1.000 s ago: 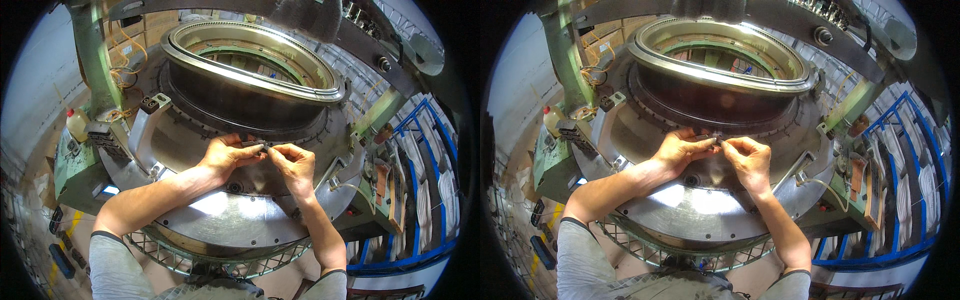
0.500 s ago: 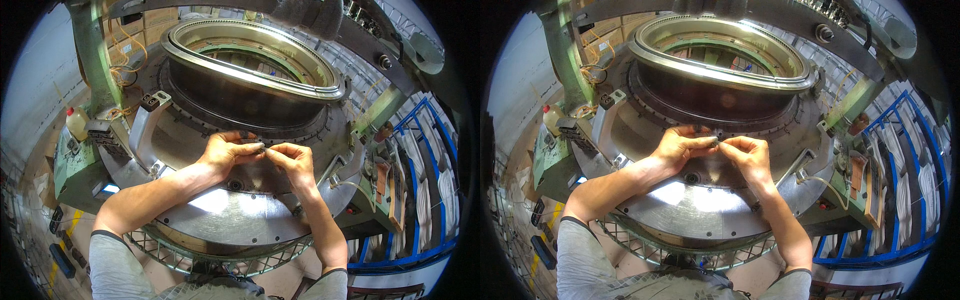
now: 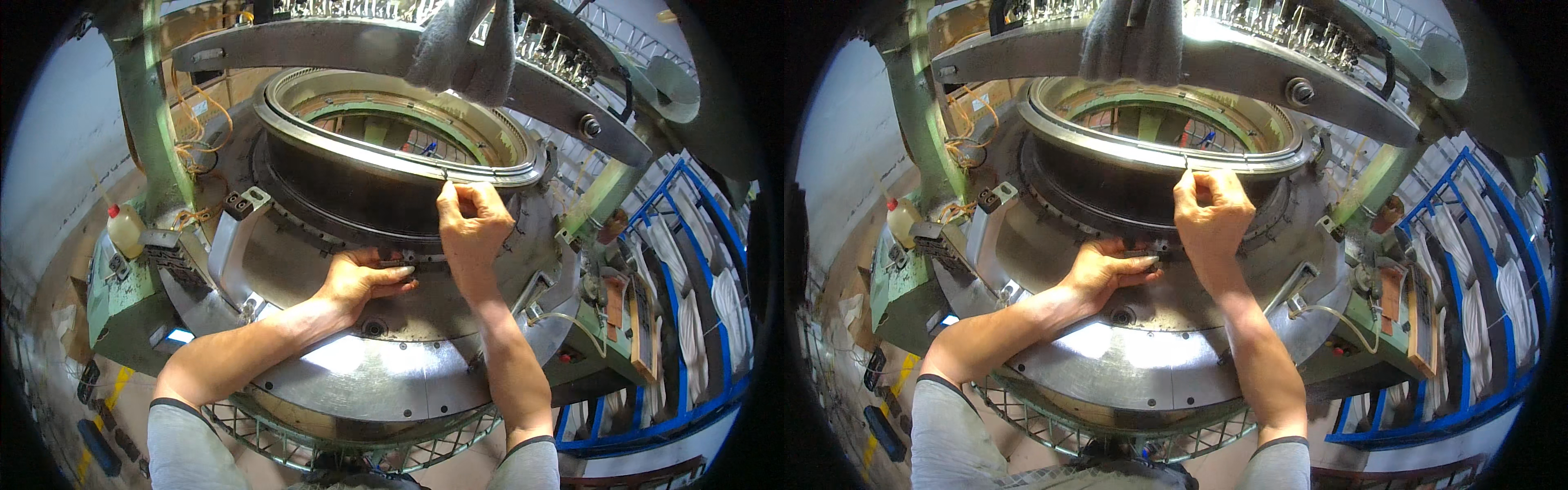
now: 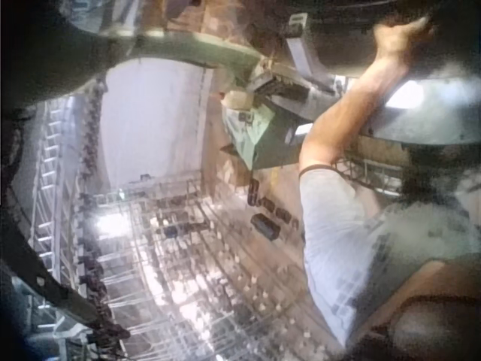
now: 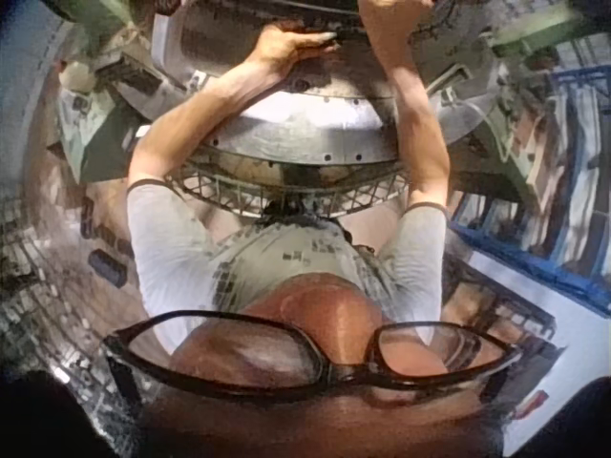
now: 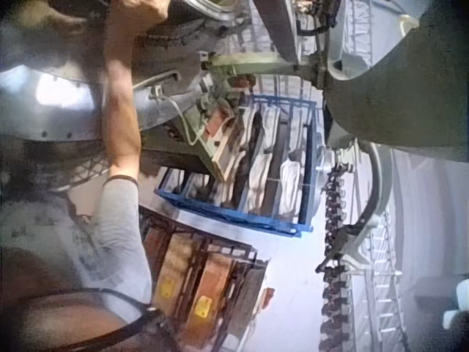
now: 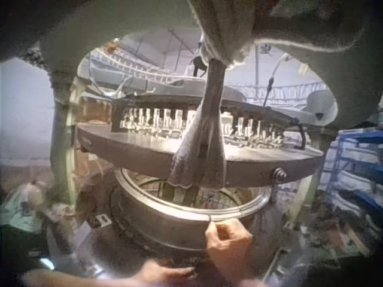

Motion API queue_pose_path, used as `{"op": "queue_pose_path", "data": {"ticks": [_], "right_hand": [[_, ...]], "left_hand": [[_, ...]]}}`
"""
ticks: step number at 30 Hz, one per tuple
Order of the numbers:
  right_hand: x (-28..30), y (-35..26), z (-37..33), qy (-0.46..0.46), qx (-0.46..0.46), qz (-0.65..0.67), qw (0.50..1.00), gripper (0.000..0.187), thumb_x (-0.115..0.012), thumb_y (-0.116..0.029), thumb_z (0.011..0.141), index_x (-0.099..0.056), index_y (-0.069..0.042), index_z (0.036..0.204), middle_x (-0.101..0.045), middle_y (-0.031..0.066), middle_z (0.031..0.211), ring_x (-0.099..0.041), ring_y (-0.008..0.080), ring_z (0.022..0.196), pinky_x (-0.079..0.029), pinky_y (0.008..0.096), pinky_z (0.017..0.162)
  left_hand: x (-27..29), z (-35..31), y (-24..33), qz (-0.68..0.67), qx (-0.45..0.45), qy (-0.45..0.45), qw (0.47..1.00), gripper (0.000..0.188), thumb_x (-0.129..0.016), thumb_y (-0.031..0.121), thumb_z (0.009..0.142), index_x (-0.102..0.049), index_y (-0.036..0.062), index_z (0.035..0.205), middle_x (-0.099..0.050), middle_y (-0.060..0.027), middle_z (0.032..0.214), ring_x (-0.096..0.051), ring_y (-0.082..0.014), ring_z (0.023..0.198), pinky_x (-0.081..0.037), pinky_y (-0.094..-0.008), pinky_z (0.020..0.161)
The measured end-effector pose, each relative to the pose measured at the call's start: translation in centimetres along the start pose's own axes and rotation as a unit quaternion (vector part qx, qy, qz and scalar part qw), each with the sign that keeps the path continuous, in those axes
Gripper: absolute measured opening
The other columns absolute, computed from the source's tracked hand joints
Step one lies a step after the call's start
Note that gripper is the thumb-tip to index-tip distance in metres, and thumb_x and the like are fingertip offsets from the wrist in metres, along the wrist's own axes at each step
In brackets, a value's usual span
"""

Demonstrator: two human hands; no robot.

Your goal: The person repeatedly picks small black components from a wooden tray and inserts them into slots around the rim of a large circular machine. The person handles the components by hand and places them one at a time into the machine's circular opening.

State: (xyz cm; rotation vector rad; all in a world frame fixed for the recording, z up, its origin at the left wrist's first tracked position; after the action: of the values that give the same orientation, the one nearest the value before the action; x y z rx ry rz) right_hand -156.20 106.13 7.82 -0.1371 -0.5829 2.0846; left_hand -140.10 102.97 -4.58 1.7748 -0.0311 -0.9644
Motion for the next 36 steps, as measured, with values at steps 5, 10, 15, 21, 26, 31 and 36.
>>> {"op": "queue_pose_path", "data": {"ticks": [5, 10, 15, 21, 26, 31, 36], "right_hand": [[-0.8, -0.2, -0.2, 0.009, 0.063, -0.024, 0.998, 0.016, -0.078, -0.001, 0.082, -0.064, -0.005, 0.076, -0.065, 0.0094, 0.073, -0.067, 0.0245, 0.06, -0.054, 0.035, 0.059], [-1.2, -0.5, -0.1, 0.021, 0.097, -0.049, 0.994, 0.017, -0.078, 0.0, 0.079, -0.063, -0.005, 0.074, -0.063, 0.0099, 0.072, -0.065, 0.0288, 0.059, -0.052, 0.0378, 0.057], [-1.3, -0.7, -0.2, 0.024, 0.105, -0.06, 0.992, 0.017, -0.077, 0.0, 0.079, -0.062, -0.005, 0.073, -0.063, 0.0102, 0.072, -0.064, 0.0302, 0.059, -0.052, 0.0391, 0.057], [-1.2, -1.1, -0.1, 0.029, 0.123, -0.069, 0.989, 0.017, -0.077, 0.0, 0.079, -0.062, -0.005, 0.073, -0.063, 0.0104, 0.074, -0.064, 0.0303, 0.059, -0.052, 0.0388, 0.057], [-1.3, -1.1, -0.1, 0.01, 0.111, -0.078, 0.991, 0.017, -0.077, -0.002, 0.08, -0.062, -0.006, 0.073, -0.064, 0.0107, 0.075, -0.066, 0.0311, 0.061, -0.053, 0.0393, 0.057], [-1.2, -1.3, 0.3, -0.029, 0.078, -0.129, 0.988, 0.011, -0.081, -0.004, 0.084, -0.071, -0.004, 0.08, -0.066, 0.0108, 0.075, -0.067, 0.0275, 0.063, -0.052, 0.0375, 0.059], [-0.3, -0.3, 1.3, -0.066, -0.003, -0.044, 0.997, 0.016, -0.088, -0.011, 0.086, -0.079, -0.001, 0.095, -0.069, 0.009, 0.084, -0.067, 0.0186, 0.065, -0.053, 0.0334, 0.063]], "left_hand": [[0.0, -0.1, 0.1, 0.013, 0.003, -0.001, 1.0, 0.028, -0.077, -0.007, 0.092, -0.068, -0.0061, 0.119, -0.072, -0.0142, 0.116, -0.076, -0.0287, 0.105, -0.068, -0.0388, 0.094], [-0.1, -0.3, 0.0, 0.023, 0.009, -0.004, 1.0, 0.028, -0.078, -0.006, 0.092, -0.068, -0.0058, 0.118, -0.072, -0.0155, 0.115, -0.076, -0.0292, 0.104, -0.068, -0.0382, 0.093], [-0.1, -0.3, 0.1, 0.029, 0.009, 0.002, 1.0, 0.025, -0.078, -0.005, 0.093, -0.069, -0.0055, 0.116, -0.073, -0.0164, 0.113, -0.078, -0.0302, 0.102, -0.068, -0.0372, 0.092], [-0.3, -0.3, 0.1, 0.028, 0.005, 0.0, 1.0, 0.023, -0.077, -0.005, 0.093, -0.069, -0.0056, 0.115, -0.073, -0.0174, 0.113, -0.077, -0.031, 0.103, -0.068, -0.0372, 0.092], [-0.2, -0.3, -0.1, 0.03, 0.014, -0.005, 0.999, 0.027, -0.078, -0.005, 0.092, -0.069, -0.006, 0.118, -0.073, -0.0161, 0.117, -0.077, -0.0314, 0.104, -0.068, -0.0379, 0.093], [-0.2, -0.2, -0.1, 0.035, 0.013, -0.004, 0.999, 0.029, -0.078, -0.006, 0.092, -0.069, -0.0054, 0.119, -0.072, -0.0149, 0.117, -0.076, -0.0305, 0.106, -0.068, -0.0379, 0.093], [-0.1, -0.4, -0.1, 0.04, 0.012, 0.0, 0.999, 0.026, -0.078, -0.006, 0.091, -0.07, -0.0036, 0.116, -0.072, -0.0128, 0.115, -0.076, -0.0275, 0.105, -0.068, -0.0375, 0.092]]}}
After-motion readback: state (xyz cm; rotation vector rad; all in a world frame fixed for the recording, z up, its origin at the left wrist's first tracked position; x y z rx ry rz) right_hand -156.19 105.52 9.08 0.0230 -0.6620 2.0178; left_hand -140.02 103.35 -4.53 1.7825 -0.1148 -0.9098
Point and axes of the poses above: each hand's wrist, its own z-axis towards the middle knuckle, its own x-axis out of the back of the hand, y = z × x, the point moved 5 cm from there along z, towards the middle knuckle
